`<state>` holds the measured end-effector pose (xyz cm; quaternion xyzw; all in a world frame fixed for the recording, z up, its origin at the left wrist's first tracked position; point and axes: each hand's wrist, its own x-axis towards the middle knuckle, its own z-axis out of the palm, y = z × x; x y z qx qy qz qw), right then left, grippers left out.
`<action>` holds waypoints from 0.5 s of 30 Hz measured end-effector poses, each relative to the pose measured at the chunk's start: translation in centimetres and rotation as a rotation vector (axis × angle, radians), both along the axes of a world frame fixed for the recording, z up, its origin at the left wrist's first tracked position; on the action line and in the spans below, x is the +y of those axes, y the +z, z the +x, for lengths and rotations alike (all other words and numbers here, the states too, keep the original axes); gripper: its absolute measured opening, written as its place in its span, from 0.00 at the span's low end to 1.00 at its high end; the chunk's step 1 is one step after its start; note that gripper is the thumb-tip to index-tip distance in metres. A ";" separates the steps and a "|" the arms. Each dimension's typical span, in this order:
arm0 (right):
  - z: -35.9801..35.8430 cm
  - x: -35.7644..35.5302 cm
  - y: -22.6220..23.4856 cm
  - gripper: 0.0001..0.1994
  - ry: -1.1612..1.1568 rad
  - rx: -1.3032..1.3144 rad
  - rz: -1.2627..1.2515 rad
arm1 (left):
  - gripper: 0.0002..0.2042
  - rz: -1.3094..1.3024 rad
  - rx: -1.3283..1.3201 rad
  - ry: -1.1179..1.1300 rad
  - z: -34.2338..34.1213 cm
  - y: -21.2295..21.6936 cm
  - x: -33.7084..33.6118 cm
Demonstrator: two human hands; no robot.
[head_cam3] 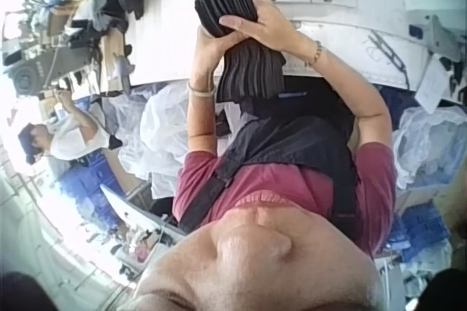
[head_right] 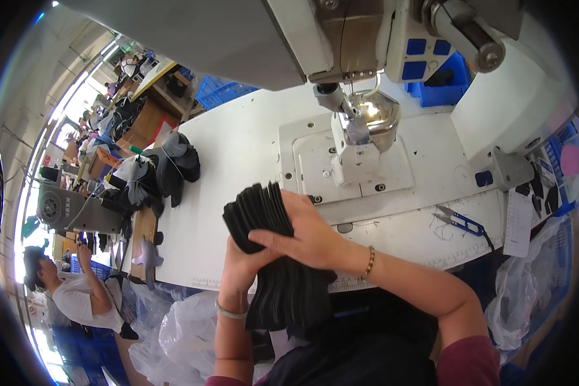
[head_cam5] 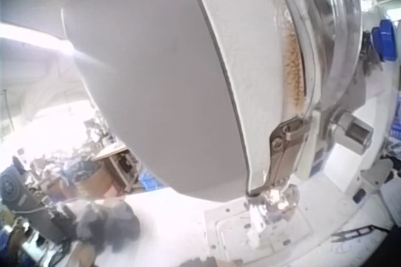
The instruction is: Sorting and inspecting black shoe upper components at a factory workstation.
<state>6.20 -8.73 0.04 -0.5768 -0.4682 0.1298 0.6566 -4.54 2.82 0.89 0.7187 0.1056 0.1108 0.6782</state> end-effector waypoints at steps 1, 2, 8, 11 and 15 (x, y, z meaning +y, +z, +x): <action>0.7 0.5 -2.0 0.17 0.010 -0.004 -0.072 | 0.16 -0.124 0.046 0.086 0.4 -0.6 -0.5; 1.6 0.9 -2.1 0.18 0.122 0.252 -0.128 | 0.16 -0.246 0.091 0.170 1.0 -1.0 -0.3; 1.2 -0.2 -1.0 0.26 -0.488 -0.683 -0.396 | 0.18 -0.319 0.081 0.115 0.9 -0.8 0.3; 1.0 -1.5 -1.7 0.29 -0.238 -0.236 -0.378 | 0.19 -0.338 0.076 0.106 0.9 -0.9 0.2; 0.9 -2.4 -2.4 0.25 -0.017 0.368 -0.242 | 0.20 -0.284 0.054 0.077 1.0 0.0 -0.2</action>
